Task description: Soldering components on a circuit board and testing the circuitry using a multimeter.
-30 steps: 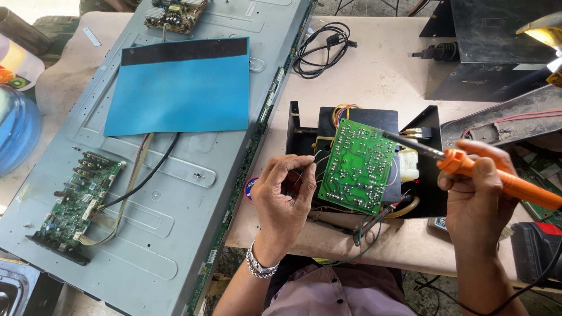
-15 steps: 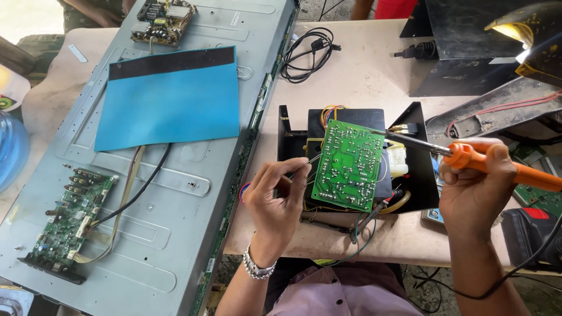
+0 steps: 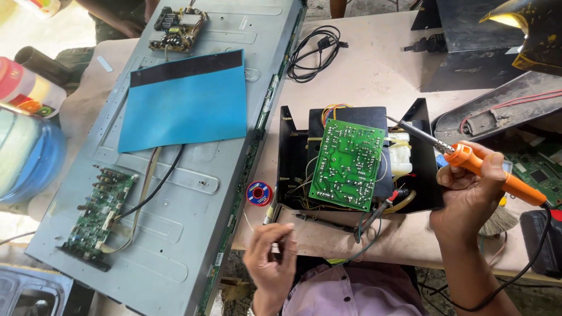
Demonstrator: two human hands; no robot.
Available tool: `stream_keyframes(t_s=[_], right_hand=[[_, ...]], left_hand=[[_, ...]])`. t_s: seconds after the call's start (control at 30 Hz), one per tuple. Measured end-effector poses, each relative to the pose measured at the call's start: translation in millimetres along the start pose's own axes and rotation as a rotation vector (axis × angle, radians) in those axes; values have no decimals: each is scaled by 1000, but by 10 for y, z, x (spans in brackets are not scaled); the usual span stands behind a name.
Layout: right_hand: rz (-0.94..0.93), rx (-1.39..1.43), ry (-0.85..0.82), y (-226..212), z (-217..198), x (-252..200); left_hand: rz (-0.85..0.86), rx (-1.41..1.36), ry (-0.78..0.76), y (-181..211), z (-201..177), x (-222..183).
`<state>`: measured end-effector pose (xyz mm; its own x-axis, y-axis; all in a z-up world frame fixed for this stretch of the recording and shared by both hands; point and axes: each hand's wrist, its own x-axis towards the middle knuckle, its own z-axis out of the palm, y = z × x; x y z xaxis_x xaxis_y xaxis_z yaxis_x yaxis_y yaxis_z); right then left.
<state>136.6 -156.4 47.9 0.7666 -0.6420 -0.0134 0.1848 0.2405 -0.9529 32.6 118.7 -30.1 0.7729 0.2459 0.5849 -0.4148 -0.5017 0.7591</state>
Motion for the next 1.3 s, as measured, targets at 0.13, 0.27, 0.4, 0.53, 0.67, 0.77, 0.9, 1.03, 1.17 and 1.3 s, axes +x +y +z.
stream_keyframes(t_s=[0.13, 0.27, 0.4, 0.53, 0.67, 0.77, 0.9, 1.03, 1.17, 1.3], right_hand=[[11, 72, 11, 27, 12, 0], [-10, 87, 11, 38, 5, -30], [-44, 153, -21, 101, -11, -16], [-49, 178, -18, 142, -21, -10], [-44, 204, -10, 172, -37, -6], [-46, 213, -10, 180, -35, 5], [-41, 212, -9, 178, -47, -5], [-20, 231, -27, 157, -78, -9], [2, 203, -26, 145, -54, 8], [-22, 145, 4, 125, -22, 4]], left_hand=[[-29, -31, -191, 294, 127, -26], [28, -19, -414, 64, 285, -246], [20, 33, -517, -129, 407, -341], [6, 43, -482, -101, 467, -329], [-18, 29, -441, -2, 467, -294], [-13, 26, -443, 15, 473, -282], [15, 53, -443, -23, 469, -333], [65, 18, -409, 92, 430, -302], [183, -24, -351, 171, 403, -215], [245, -41, -228, 209, 387, -128]])
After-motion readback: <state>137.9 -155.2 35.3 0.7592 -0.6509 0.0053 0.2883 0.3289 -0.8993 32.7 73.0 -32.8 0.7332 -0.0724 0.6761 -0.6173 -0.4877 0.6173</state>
